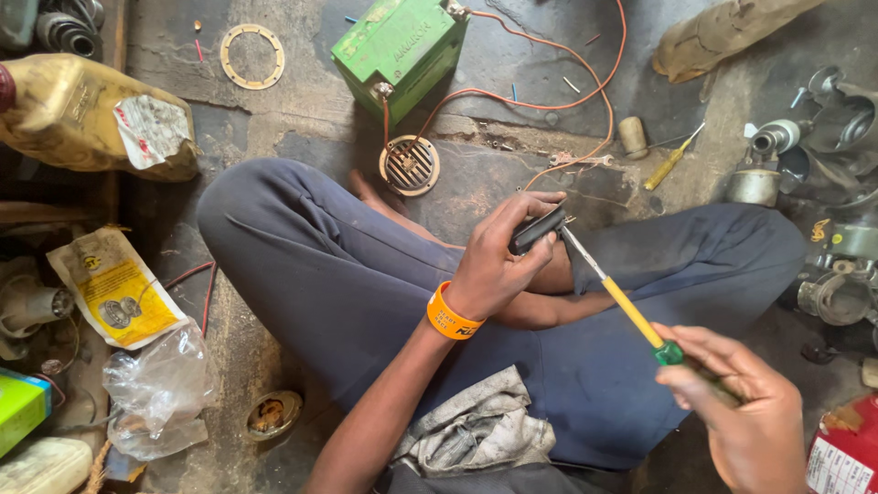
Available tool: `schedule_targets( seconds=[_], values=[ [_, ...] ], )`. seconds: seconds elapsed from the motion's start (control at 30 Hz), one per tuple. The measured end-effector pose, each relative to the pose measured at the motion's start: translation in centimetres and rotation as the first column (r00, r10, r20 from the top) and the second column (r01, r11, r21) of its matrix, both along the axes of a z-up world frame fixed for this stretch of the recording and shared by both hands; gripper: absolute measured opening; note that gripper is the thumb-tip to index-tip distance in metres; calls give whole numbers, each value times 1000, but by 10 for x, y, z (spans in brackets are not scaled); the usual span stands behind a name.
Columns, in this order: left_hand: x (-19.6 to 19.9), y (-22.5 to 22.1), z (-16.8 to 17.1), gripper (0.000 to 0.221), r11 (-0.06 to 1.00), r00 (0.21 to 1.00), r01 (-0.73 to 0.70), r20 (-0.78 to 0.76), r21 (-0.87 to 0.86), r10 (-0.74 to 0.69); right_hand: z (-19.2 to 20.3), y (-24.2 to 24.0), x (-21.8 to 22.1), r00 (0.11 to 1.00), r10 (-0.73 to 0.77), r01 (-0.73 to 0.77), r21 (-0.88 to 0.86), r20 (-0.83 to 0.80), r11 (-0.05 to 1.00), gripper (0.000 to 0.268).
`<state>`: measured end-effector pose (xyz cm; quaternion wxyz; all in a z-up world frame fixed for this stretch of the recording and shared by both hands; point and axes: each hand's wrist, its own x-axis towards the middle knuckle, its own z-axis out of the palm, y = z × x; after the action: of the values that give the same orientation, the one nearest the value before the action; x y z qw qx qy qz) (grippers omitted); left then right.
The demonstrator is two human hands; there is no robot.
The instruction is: The person sits on the floor and uses a screwdriver to adjust a small circular electrical component. They then pour liquid from a plastic bottle onto the component and wipe it with a cloth.
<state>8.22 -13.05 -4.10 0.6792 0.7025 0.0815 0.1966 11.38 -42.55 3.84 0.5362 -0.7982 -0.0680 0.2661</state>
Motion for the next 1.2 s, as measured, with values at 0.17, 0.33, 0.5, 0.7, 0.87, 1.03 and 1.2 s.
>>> schedule_targets(
  seconds=[0.17,0.33,0.5,0.7,0.87,1.03,1.2],
  values=[
    [0,0,0,27,998,996,-29,81,58,24,-21,-20,10,698,14,427,432,-716,794,52],
    [-2,2,-2,26,1000,999,-22,43,7,22,-19,-11,-12,883,-88,118,36,-462,992,41],
    [-3,2,2,25,999,998,-34,52,-41,37,0,1,-14,981,-19,38,-95,192,995,34],
    [-5,1,-3,24,998,998,-47,40,-44,49,-32,-40,14,665,-92,440,290,-741,850,50],
    [1,10,25,31,988,988,-151,-19,37,152,-70,-40,4,992,-27,9,-143,-122,990,51],
    [9,17,49,22,990,990,-134,-50,-50,132,-86,-29,47,888,-61,159,179,-457,971,46],
    [27,44,62,25,991,987,-92,140,92,79,-95,-14,69,500,601,130,741,-623,659,61]
  ],
)
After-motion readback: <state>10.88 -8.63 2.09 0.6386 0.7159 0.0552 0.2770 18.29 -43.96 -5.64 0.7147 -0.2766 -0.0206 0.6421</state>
